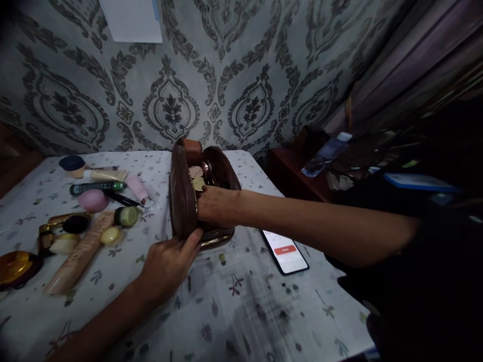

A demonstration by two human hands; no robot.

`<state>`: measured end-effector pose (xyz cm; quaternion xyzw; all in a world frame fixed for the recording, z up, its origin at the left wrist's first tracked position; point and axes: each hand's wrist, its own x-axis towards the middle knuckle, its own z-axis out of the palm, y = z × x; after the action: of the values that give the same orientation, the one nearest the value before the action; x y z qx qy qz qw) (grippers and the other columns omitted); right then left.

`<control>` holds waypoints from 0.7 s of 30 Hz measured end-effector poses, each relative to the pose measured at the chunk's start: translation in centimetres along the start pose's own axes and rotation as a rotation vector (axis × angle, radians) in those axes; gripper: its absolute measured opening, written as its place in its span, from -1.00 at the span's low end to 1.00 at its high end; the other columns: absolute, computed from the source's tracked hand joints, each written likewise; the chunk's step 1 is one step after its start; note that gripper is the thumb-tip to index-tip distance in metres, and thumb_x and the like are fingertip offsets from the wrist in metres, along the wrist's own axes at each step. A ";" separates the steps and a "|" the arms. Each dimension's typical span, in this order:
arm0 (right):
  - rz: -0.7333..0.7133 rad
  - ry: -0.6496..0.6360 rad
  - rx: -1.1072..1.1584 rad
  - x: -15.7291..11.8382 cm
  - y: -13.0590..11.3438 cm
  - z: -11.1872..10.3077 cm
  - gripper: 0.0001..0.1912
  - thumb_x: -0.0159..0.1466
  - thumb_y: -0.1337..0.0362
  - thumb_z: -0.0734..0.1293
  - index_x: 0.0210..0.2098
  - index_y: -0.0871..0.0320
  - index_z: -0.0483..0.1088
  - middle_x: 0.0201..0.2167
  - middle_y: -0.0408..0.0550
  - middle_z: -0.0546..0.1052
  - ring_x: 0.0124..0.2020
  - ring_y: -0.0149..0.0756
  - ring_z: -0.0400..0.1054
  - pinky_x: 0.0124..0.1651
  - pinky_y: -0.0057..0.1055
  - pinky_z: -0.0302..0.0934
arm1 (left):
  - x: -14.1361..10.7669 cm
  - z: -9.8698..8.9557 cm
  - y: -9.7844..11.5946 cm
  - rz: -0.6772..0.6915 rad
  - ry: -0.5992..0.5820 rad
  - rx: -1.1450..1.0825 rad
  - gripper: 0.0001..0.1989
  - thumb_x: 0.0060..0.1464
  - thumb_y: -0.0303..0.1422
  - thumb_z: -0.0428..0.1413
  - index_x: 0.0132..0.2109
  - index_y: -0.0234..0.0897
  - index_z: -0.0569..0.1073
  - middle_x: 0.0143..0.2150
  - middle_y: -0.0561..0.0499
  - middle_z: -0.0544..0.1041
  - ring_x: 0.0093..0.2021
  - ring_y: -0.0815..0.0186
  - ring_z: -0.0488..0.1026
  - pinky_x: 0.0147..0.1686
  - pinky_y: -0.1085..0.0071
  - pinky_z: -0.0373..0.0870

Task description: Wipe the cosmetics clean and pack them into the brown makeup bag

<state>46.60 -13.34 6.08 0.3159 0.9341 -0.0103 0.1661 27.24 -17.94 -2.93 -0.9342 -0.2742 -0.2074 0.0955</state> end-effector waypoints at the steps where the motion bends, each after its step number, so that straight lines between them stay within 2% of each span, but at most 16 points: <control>1: -0.007 -0.018 -0.010 0.0 -0.1 -0.1 -0.83 0.28 0.44 0.25 -0.20 0.21 0.47 -0.19 0.08 0.57 -0.10 -0.18 0.39 0.06 -0.19 0.12 | 0.0 0.0 0.0 0.000 -0.024 -0.001 -0.61 0.18 -0.51 0.09 0.15 -0.23 0.41 -0.51 0.08 0.54 -0.49 0.29 0.55 -0.52 0.49 0.44; 5: -0.003 -0.108 -0.029 0.0 -0.5 -0.3 -0.79 0.25 0.45 0.28 -0.15 0.24 0.48 -0.16 0.11 0.58 -0.08 -0.16 0.40 0.06 -0.18 0.12 | 0.1 -0.8 0.2 -0.015 -0.219 -0.026 -0.48 0.17 -0.56 0.04 0.26 -0.21 0.31 -0.43 0.01 0.59 -0.42 0.25 0.59 -0.43 0.45 0.50; 8: 0.050 -0.168 -0.042 -0.3 -0.6 -0.3 -0.81 0.25 0.45 0.29 -0.18 0.25 0.51 -0.17 0.11 0.59 -0.08 -0.15 0.40 0.02 -0.19 0.14 | 1.1 -2.3 0.8 -0.079 -0.412 -0.052 -0.43 0.15 -0.55 0.05 0.30 -0.25 0.25 -0.43 -0.03 0.61 -0.43 0.19 0.61 -0.41 0.38 0.52; 10: 0.092 -0.175 -0.058 -0.6 -0.5 -0.4 -0.82 0.26 0.43 0.29 -0.19 0.23 0.51 -0.14 0.11 0.58 -0.05 -0.13 0.39 -0.02 -0.21 0.14 | 2.1 -3.6 1.0 -0.110 -0.494 -0.070 -0.48 0.17 -0.54 0.04 0.27 -0.31 0.27 -0.45 -0.06 0.61 -0.43 0.16 0.61 -0.39 0.34 0.53; 13: 0.159 -0.166 -0.113 -1.0 -0.4 -0.7 -0.81 0.23 0.39 0.32 -0.17 0.23 0.51 -0.08 0.13 0.55 0.01 -0.08 0.36 -0.05 -0.22 0.13 | 3.9 -5.4 1.1 -0.104 -0.555 -0.113 -0.61 0.21 -0.49 0.02 0.18 -0.42 0.34 -0.42 -0.14 0.61 -0.38 0.11 0.62 -0.38 0.30 0.53; 15: 0.224 -0.168 -0.156 -1.1 -0.5 -1.1 -0.79 0.22 0.38 0.34 -0.15 0.26 0.50 -0.07 0.17 0.54 0.00 -0.06 0.37 -0.06 -0.22 0.13 | 4.7 -5.9 0.9 -0.078 -0.588 -0.143 -0.64 0.23 -0.46 0.02 0.15 -0.47 0.37 -0.38 -0.19 0.62 -0.35 0.08 0.63 -0.36 0.27 0.53; 18: 0.327 -0.190 -0.169 -1.1 -0.9 -1.7 -0.75 0.23 0.37 0.34 -0.11 0.27 0.50 -0.09 0.17 0.56 0.00 -0.04 0.39 -0.07 -0.21 0.13 | 4.9 -5.6 0.8 -0.074 -0.586 -0.133 -0.62 0.24 -0.44 0.02 0.16 -0.49 0.36 -0.37 -0.21 0.62 -0.34 0.07 0.63 -0.36 0.26 0.53; 21: 0.365 -0.237 -0.139 -1.1 -1.2 -2.3 -0.79 0.22 0.36 0.35 -0.15 0.24 0.51 -0.11 0.13 0.58 0.02 -0.04 0.38 -0.06 -0.22 0.11 | 4.9 -5.1 0.8 -0.092 -0.575 -0.115 -0.59 0.23 -0.43 0.04 0.20 -0.44 0.35 -0.34 -0.21 0.63 -0.35 0.10 0.63 -0.38 0.30 0.51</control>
<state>46.04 -14.66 8.54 0.4641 0.8339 0.0471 0.2949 29.71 -17.78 3.71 -0.9450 -0.3201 0.0465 -0.0488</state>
